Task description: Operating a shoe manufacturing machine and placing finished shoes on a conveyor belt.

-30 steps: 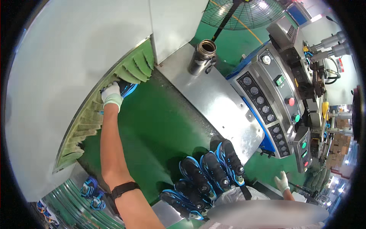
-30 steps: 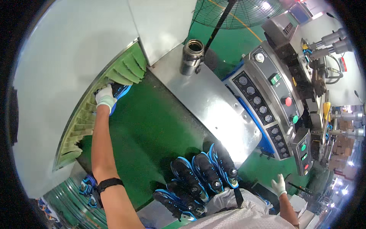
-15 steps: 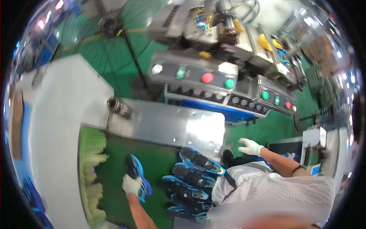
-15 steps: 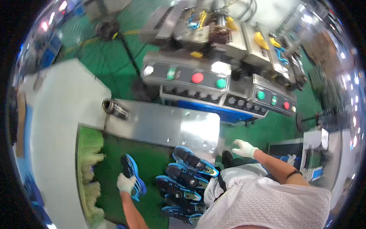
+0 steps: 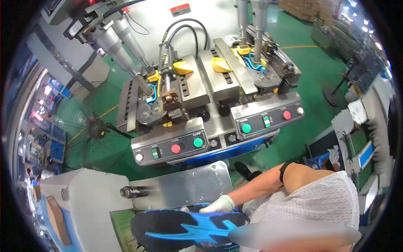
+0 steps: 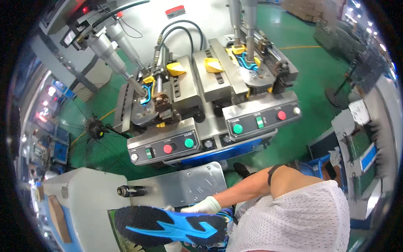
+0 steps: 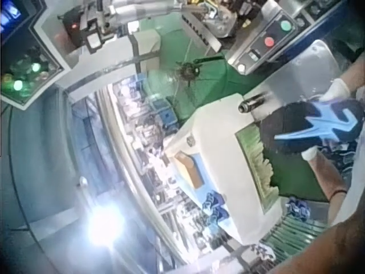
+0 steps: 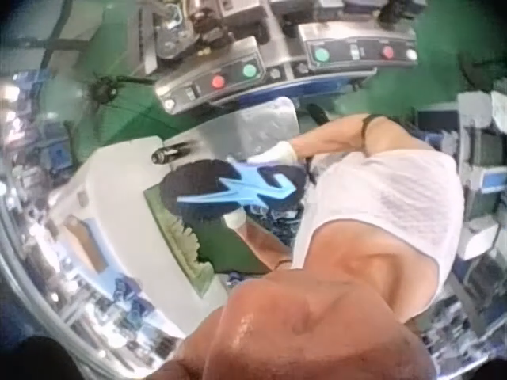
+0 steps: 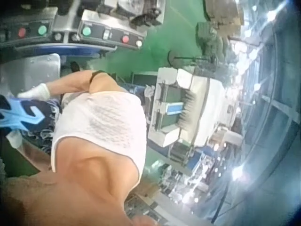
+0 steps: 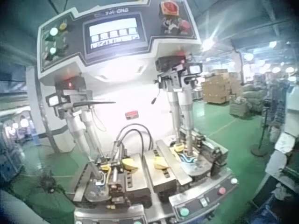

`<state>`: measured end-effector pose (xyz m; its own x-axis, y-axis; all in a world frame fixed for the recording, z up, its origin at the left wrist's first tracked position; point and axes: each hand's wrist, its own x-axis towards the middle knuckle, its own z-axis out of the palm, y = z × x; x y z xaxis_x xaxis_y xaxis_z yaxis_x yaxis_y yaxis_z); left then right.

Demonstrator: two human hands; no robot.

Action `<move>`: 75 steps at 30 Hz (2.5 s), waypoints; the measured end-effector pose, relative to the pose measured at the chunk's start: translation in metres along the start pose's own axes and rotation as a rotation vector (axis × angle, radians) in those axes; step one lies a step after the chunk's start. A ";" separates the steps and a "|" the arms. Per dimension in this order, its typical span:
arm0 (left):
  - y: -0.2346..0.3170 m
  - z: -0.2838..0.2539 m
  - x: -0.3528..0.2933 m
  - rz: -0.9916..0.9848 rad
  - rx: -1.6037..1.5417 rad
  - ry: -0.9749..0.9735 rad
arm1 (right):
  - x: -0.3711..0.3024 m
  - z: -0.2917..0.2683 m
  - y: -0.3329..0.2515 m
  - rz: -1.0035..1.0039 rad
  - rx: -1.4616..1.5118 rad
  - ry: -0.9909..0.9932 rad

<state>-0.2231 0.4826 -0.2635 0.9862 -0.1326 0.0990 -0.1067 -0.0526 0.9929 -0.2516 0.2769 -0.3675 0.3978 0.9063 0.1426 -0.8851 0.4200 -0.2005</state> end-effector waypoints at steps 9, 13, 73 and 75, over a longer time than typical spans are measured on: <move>0.014 0.111 0.082 -0.052 0.052 -0.023 | -0.174 0.099 -0.118 -0.458 -0.597 0.643; -0.004 0.154 0.091 -0.184 0.011 -0.063 | -0.240 0.112 -0.128 -0.651 -0.475 0.526; 0.018 0.188 0.314 0.258 0.452 -0.123 | -0.247 0.098 -0.134 -1.057 -0.368 0.850; -0.013 0.196 0.368 0.264 0.571 -0.162 | -0.245 0.105 -0.130 -1.104 -0.382 0.900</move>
<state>0.1161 0.2402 -0.2527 0.8909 -0.3584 0.2791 -0.4373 -0.5100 0.7408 -0.2593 -0.0046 -0.2743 0.9527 -0.2112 -0.2184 0.0189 0.7585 -0.6514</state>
